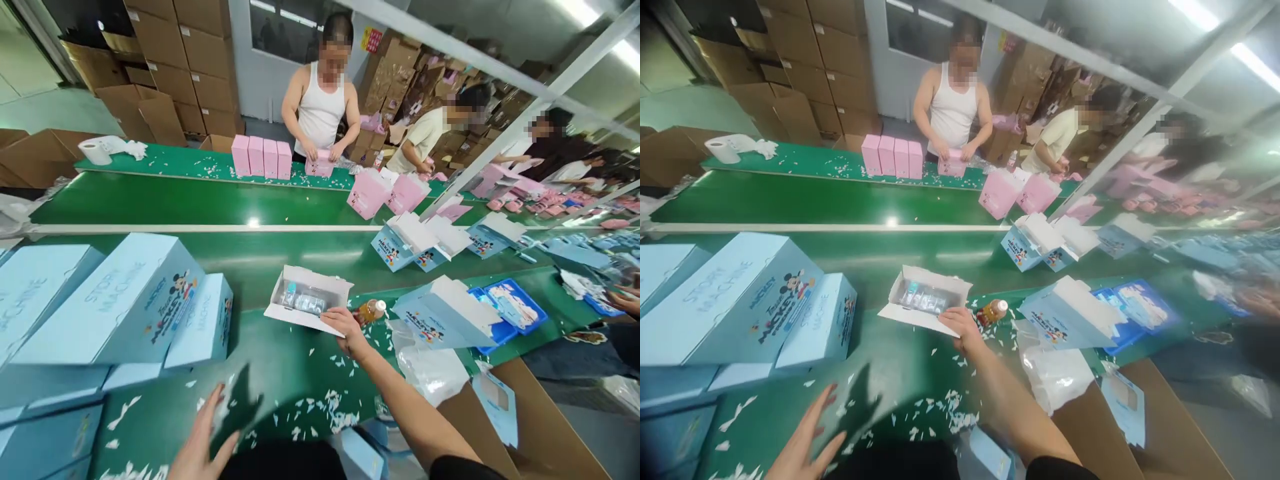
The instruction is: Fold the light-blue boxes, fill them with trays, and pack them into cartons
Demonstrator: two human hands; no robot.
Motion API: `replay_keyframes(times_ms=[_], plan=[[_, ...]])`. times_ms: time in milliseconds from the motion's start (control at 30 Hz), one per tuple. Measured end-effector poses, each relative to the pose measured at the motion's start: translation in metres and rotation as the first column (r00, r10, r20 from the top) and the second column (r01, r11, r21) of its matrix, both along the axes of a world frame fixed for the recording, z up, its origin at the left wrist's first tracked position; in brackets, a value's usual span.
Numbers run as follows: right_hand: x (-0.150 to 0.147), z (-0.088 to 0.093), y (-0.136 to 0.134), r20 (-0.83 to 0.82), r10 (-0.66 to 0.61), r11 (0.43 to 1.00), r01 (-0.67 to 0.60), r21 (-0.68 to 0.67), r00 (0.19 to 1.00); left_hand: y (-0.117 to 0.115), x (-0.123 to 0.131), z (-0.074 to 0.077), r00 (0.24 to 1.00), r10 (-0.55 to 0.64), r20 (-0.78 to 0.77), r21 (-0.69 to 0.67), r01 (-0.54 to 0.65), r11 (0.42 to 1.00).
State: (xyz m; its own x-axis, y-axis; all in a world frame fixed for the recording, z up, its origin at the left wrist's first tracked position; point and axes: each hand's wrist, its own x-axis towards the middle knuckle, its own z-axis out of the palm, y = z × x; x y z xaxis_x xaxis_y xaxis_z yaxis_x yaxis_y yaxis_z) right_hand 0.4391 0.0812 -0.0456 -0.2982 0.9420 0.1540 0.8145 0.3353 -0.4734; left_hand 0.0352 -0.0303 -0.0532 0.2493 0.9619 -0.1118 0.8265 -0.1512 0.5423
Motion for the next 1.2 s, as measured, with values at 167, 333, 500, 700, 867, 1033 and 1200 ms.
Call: replay_keyframes(times_ms=[167,333,500,700,867,1033,1200], plan=[[-0.034,0.014,-0.108,-0.194,0.197,0.980,-0.191,0.051,0.961,0.010,0.034,-0.009,0.970,0.015,0.244,-0.155,0.024,0.988],[-0.052,0.053,-0.168,-0.180,0.099,0.994,-0.087,0.073,0.979,-0.003,0.032,0.008,0.937,-0.068,0.344,-0.059,0.094,0.994],[-0.052,0.065,-0.180,-0.295,-0.270,0.946,0.194,-0.261,0.917,-0.021,0.021,0.015,0.925,-0.035,0.378,-0.005,0.039,0.999],[-0.049,0.037,-0.161,-0.272,0.034,0.947,-0.118,-0.297,0.962,-0.010,0.017,0.018,0.894,-0.271,0.357,0.040,0.275,0.961],[-0.045,0.035,-0.146,-0.145,0.092,0.908,-0.143,-0.394,0.985,0.013,0.023,0.027,0.807,-0.487,0.332,-0.042,0.529,0.848],[-0.053,0.051,-0.134,-0.191,0.016,0.878,-0.105,-0.467,0.982,0.032,0.030,0.038,0.831,-0.468,0.300,-0.148,0.525,0.838],[-0.074,0.031,-0.140,-0.204,-0.392,0.874,0.294,-0.387,0.897,0.031,0.039,0.029,0.926,-0.249,0.284,-0.129,0.295,0.947]])
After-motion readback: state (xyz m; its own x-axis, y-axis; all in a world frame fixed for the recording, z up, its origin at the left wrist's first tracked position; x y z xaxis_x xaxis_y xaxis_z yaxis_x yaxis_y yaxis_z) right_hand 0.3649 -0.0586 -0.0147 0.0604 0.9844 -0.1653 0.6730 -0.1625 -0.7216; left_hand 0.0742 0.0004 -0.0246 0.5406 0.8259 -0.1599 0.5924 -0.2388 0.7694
